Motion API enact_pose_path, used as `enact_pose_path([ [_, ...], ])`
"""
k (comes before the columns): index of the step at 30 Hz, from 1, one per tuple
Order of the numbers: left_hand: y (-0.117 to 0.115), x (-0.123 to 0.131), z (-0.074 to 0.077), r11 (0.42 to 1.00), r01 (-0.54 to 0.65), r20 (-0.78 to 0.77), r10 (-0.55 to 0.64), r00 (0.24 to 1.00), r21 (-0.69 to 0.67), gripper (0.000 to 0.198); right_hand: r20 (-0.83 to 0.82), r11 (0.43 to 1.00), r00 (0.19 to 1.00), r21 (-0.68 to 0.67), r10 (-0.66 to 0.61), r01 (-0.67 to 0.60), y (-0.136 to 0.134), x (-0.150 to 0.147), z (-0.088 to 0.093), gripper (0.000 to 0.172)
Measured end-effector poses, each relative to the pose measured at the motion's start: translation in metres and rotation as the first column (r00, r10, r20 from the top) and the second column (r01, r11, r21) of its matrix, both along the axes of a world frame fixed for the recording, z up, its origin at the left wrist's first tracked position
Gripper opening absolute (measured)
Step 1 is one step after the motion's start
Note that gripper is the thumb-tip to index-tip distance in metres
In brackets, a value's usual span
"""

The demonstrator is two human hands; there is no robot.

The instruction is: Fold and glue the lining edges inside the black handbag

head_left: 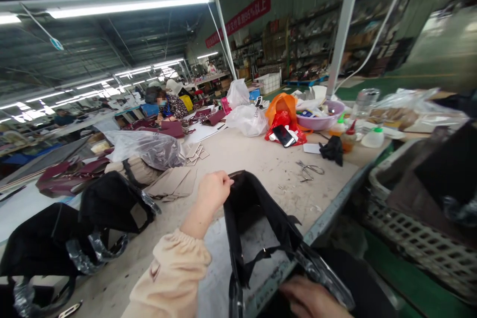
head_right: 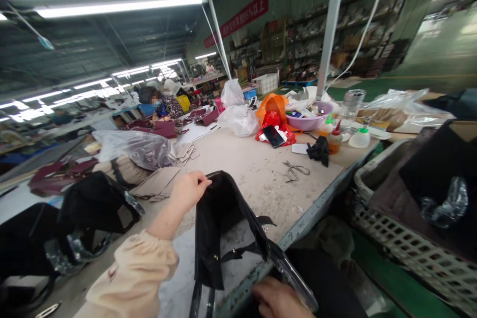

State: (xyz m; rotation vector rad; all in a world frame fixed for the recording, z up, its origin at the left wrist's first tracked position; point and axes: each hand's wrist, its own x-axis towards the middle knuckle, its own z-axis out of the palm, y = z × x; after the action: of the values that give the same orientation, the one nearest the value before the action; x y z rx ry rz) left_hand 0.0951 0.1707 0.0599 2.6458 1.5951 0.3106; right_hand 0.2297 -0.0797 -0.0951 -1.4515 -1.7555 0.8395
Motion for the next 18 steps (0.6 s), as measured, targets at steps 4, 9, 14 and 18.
enact_pose_path([
  [4,0.008,-0.024,0.001,0.998,-0.058,0.109,0.062,0.992,-0.038,0.022,-0.285,0.902,0.857,-0.088,-0.429,0.423,0.046,0.013,-0.014,0.052],
  [9,0.011,-0.09,-0.031,0.965,-0.236,0.382,0.263,0.886,-0.117,0.03,-0.309,0.909,0.917,0.249,-0.253,0.335,0.103,0.011,0.036,0.056],
  [14,-0.004,-0.151,-0.093,0.851,-0.468,0.641,0.5,0.582,-0.237,0.038,-0.339,0.973,0.917,-0.164,-0.211,0.163,0.143,-0.014,0.024,0.034],
  [18,-0.037,-0.172,-0.129,0.732,-0.562,0.611,0.659,0.439,-0.385,0.033,-0.326,0.962,0.928,-0.255,-0.183,0.101,0.157,-0.035,-0.019,0.055],
])
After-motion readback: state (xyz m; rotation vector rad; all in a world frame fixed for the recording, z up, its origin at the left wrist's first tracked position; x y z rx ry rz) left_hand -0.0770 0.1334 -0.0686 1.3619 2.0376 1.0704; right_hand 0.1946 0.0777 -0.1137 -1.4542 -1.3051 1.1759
